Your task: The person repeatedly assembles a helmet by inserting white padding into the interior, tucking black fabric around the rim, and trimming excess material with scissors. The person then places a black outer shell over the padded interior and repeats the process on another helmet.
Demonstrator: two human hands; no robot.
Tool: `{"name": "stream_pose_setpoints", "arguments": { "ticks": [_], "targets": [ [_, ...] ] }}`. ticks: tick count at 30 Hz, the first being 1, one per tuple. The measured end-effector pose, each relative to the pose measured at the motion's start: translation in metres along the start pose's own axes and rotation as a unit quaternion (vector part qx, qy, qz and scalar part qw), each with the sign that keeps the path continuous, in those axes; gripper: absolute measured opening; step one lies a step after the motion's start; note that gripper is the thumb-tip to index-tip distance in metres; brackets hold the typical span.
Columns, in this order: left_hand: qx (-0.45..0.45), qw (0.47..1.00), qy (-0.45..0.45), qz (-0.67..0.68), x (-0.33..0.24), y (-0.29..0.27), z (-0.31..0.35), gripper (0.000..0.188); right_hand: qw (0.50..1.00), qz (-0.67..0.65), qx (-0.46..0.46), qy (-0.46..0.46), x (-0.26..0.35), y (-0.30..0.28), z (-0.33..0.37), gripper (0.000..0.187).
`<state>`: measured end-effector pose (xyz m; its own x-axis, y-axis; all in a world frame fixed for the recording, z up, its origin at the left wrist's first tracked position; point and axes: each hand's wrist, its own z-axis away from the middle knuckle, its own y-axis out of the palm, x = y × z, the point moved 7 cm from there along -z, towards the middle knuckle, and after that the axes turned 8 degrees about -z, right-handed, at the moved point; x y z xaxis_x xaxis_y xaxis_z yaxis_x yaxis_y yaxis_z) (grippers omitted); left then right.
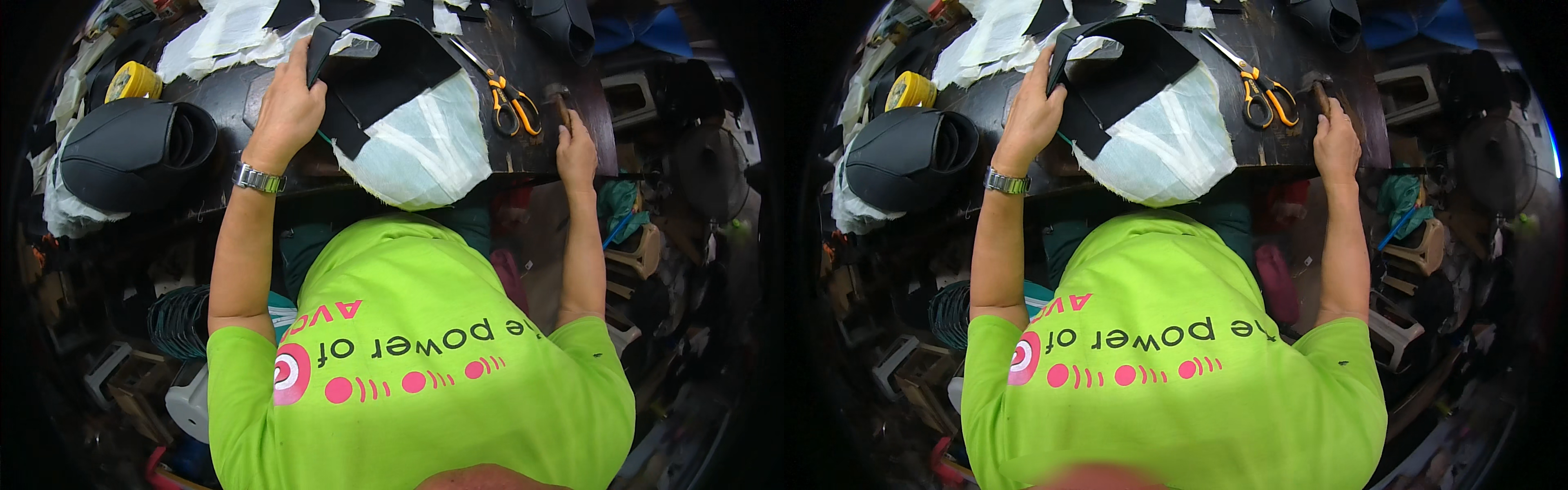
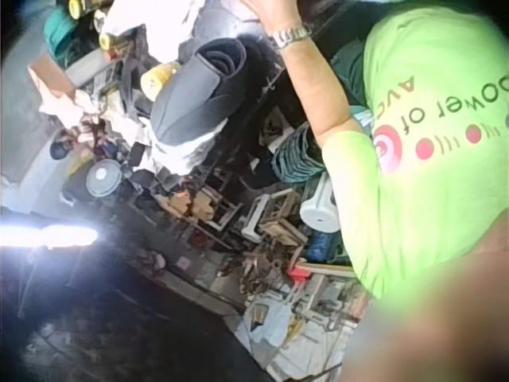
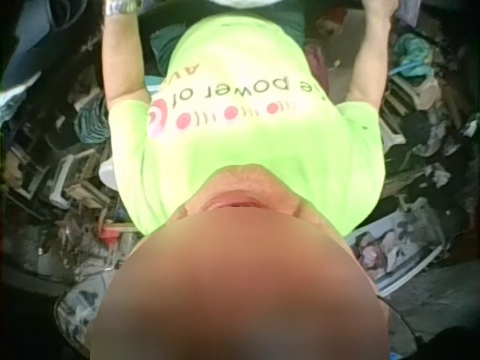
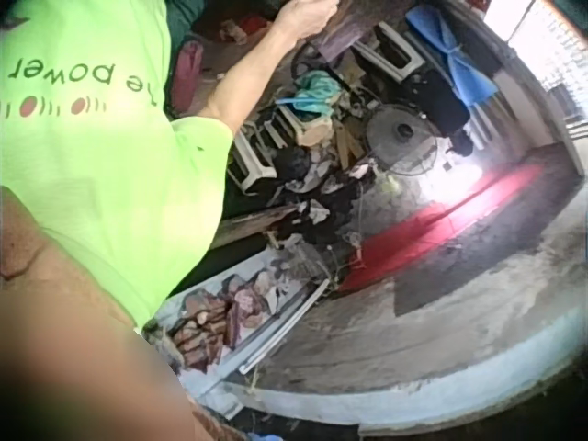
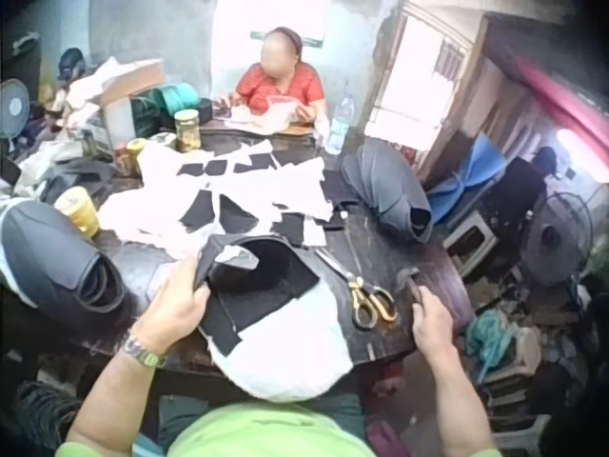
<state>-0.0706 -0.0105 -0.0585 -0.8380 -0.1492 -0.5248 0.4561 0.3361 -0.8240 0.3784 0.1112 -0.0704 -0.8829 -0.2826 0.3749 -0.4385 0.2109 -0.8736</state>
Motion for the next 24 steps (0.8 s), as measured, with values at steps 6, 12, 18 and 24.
{"name": "stream_pose_setpoints", "arguments": {
  "ticks": [6,12,18,24],
  "targets": [
    [-0.001,0.999,0.039,0.005,-0.015,-0.006,0.0,0.069,0.837,-0.539,0.001,-0.095,0.164,-0.033,0.018,0.051],
    [-0.014,0.997,0.047,0.056,-0.002,0.003,0.005,0.072,0.921,-0.188,0.265,-0.214,0.277,0.046,0.029,0.043],
    [0.001,0.993,0.048,0.111,0.005,0.003,0.005,0.071,0.939,-0.184,0.232,-0.175,0.278,0.055,0.026,0.042],
    [0.001,0.994,0.044,0.104,0.0,0.001,0.006,0.069,0.929,-0.171,0.231,-0.232,0.283,0.091,0.029,0.04]
  ]
}}
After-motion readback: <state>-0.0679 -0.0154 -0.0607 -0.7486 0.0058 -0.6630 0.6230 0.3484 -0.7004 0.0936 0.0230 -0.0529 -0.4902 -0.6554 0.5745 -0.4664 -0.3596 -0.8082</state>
